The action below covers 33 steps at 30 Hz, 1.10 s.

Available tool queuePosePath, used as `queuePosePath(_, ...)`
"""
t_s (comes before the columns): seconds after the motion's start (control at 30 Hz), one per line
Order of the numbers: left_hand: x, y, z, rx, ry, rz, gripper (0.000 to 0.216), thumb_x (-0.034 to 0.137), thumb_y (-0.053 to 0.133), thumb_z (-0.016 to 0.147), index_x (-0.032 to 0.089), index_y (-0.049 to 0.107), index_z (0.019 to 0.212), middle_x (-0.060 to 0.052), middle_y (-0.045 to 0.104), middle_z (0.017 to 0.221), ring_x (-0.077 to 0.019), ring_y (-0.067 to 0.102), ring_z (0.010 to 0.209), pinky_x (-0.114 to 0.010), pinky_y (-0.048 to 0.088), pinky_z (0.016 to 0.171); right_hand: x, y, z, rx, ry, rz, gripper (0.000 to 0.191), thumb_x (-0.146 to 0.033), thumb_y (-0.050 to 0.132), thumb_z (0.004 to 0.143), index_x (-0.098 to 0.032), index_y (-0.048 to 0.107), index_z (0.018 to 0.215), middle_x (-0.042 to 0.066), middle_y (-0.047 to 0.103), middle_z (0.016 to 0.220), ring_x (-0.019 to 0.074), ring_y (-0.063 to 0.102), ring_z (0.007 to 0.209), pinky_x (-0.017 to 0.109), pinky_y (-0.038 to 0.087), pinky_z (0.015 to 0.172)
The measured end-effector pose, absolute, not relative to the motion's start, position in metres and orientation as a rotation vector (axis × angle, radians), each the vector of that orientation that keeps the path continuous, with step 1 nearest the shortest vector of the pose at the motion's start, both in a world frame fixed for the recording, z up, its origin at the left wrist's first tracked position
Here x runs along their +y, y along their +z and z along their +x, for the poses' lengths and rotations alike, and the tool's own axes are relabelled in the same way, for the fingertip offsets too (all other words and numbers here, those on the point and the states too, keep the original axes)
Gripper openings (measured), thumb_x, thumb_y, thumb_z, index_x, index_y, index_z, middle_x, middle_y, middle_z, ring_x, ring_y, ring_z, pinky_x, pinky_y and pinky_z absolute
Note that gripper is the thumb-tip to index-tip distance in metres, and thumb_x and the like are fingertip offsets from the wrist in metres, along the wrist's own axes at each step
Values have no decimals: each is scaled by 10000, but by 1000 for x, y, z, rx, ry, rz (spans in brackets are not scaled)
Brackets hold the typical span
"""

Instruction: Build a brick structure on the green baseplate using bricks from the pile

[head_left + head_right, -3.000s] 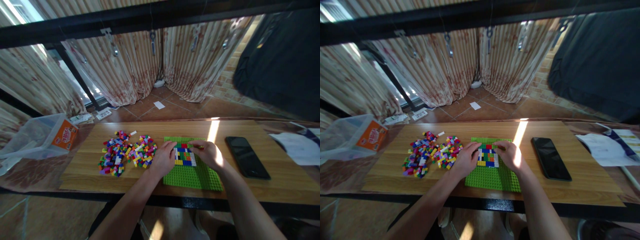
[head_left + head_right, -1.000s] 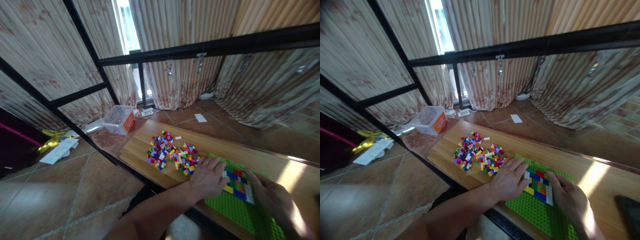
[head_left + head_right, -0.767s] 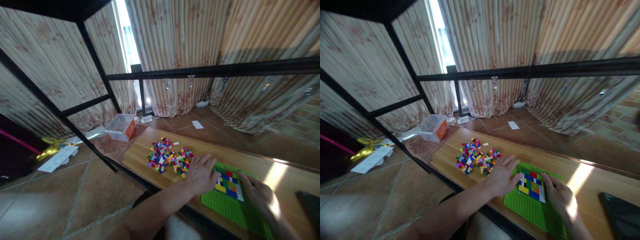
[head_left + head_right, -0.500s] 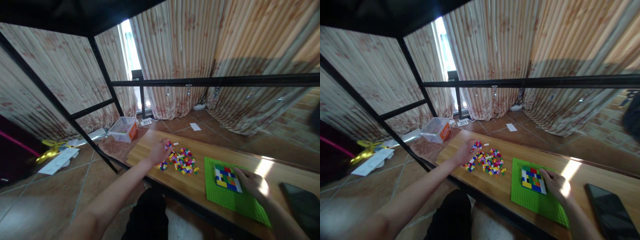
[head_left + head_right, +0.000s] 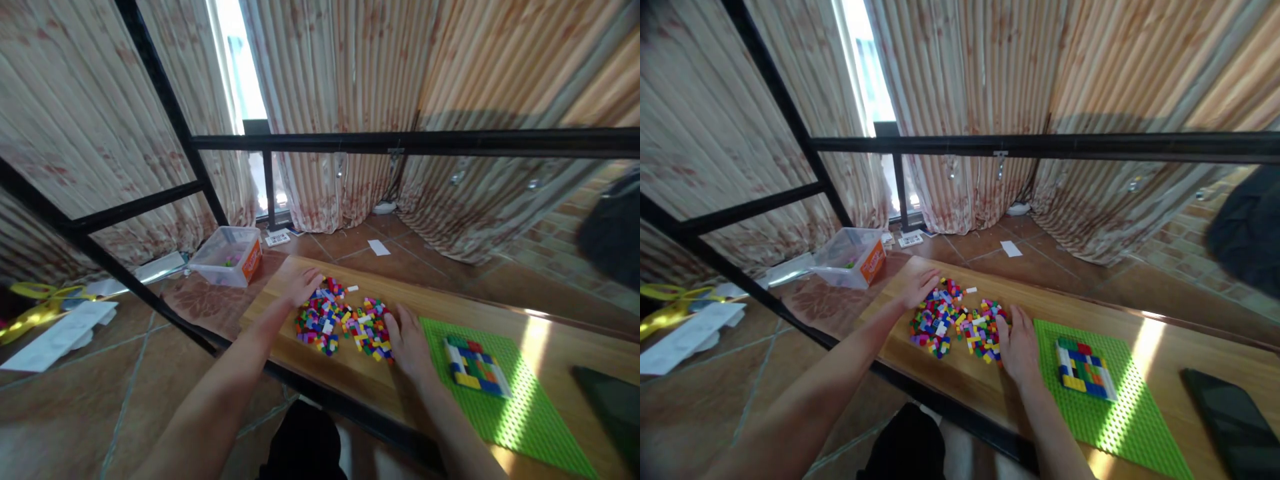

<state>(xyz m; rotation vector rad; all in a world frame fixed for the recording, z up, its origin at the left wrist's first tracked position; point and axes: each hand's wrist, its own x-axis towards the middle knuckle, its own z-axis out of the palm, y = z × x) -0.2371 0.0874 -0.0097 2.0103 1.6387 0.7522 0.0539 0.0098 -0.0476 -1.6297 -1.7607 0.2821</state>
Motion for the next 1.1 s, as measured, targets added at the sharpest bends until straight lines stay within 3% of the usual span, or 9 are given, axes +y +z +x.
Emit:
queuePosePath(0.23, 102, -10, -214, 1312, 653, 2135, 606, 542, 297, 962, 145, 551, 1342, -108, 539, 1414, -226, 469, 1337, -372, 292, 1170, 38, -46, 47, -1998, 324, -1481, 627, -538, 245, 976, -113, 532, 1337, 189, 572, 1347, 288, 493, 1288, 505, 386, 1077)
queuePosePath(0.53, 90, -4, -188, 1183, 753, 2018, 589, 572, 331, 951, 170, 602, 1286, -86, 622, 1317, -233, 565, 1215, -397, 395, 1101, 69, -35, 25, -2038, 427, -1356, 637, -556, 225, 975, -147, 529, 1357, 163, 553, 1389, 276, 487, 1311, 498, 375, 1095)
queuePosePath(0.77, 91, -4, -176, 1143, 862, 1951, 541, 553, 330, 959, 189, 657, 1188, -51, 675, 1217, -214, 594, 1151, -345, 409, 1065, 88, -24, 13, -2063, 540, -1204, 561, -509, 246, 991, -187, 590, 1296, 118, 657, 1265, 243, 585, 1210, 421, 417, 1057)
queuePosePath(0.93, 92, -1, -163, 1337, 905, 1921, 549, 560, 315, 956, 179, 710, 966, -28, 724, 961, -189, 641, 927, -292, 474, 888, 86, -21, 7, -1976, 600, -1202, 510, -473, 259, 1000, -209, 662, 1167, 90, 711, 1153, 226, 624, 1142, 370, 444, 1004)
queuePosePath(1.1, 91, -3, -153, 1599, 1000, 1842, 550, 556, 337, 949, 160, 666, 757, -23, 668, 734, -169, 615, 777, -272, 459, 766, 83, -24, 1, -1847, 563, -1376, 504, -491, 299, 993, -188, 695, 1065, 116, 735, 1050, 251, 668, 1025, 358, 482, 902)
